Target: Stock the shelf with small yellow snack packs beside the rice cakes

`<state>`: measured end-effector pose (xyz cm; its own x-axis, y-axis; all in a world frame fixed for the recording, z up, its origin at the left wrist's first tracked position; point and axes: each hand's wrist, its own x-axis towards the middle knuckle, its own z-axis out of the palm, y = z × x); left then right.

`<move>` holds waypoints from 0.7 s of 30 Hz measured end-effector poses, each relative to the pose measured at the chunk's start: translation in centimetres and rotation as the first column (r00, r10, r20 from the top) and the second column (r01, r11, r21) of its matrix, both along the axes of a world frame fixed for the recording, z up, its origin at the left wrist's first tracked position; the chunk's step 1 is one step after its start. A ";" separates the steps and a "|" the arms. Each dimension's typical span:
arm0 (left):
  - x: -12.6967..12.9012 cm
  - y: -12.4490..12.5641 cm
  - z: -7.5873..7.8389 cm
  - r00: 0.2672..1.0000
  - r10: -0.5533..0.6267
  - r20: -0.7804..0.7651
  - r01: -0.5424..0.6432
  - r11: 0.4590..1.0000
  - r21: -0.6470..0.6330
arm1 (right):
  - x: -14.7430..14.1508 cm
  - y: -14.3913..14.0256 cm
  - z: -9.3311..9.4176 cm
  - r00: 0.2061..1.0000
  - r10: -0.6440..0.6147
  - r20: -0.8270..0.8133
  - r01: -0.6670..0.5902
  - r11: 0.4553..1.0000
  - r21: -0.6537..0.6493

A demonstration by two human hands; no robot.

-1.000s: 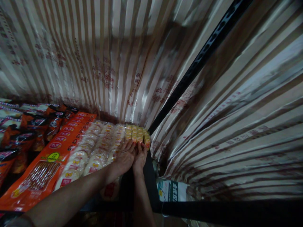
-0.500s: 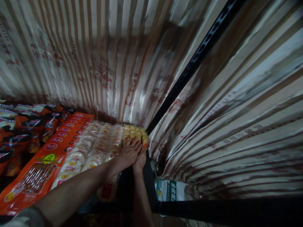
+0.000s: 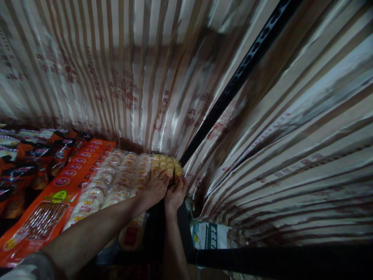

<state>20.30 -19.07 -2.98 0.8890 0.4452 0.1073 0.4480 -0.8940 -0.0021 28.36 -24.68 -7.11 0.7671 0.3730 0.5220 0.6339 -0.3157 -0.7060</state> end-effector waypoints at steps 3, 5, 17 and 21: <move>-0.1 0.1 -0.1 1.000 -0.004 0.006 0.004 1.000 0.002 | 0.6 0.3 -1.4 0.997 0.072 0.028 -0.071 0.996 -0.046; 0.0 0.2 -0.3 1.000 -0.005 0.015 0.005 1.000 0.011 | 0.9 0.5 -2.4 0.995 0.092 0.048 -0.089 0.993 -0.074; 0.0 -0.1 0.3 1.000 0.027 -0.013 -0.028 0.998 -0.057 | 1.0 0.3 -3.1 0.984 0.109 0.140 -0.095 0.991 -0.099; -0.1 -0.3 0.8 0.999 0.037 -0.020 -0.038 0.997 -0.064 | 1.0 0.3 -3.2 0.982 0.120 0.146 -0.105 0.989 -0.103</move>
<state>20.20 -19.33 -2.19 0.8730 0.4840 0.0607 0.4819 -0.8750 0.0466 29.40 -24.43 -10.33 0.6322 0.5054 0.5872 0.7664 -0.2967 -0.5698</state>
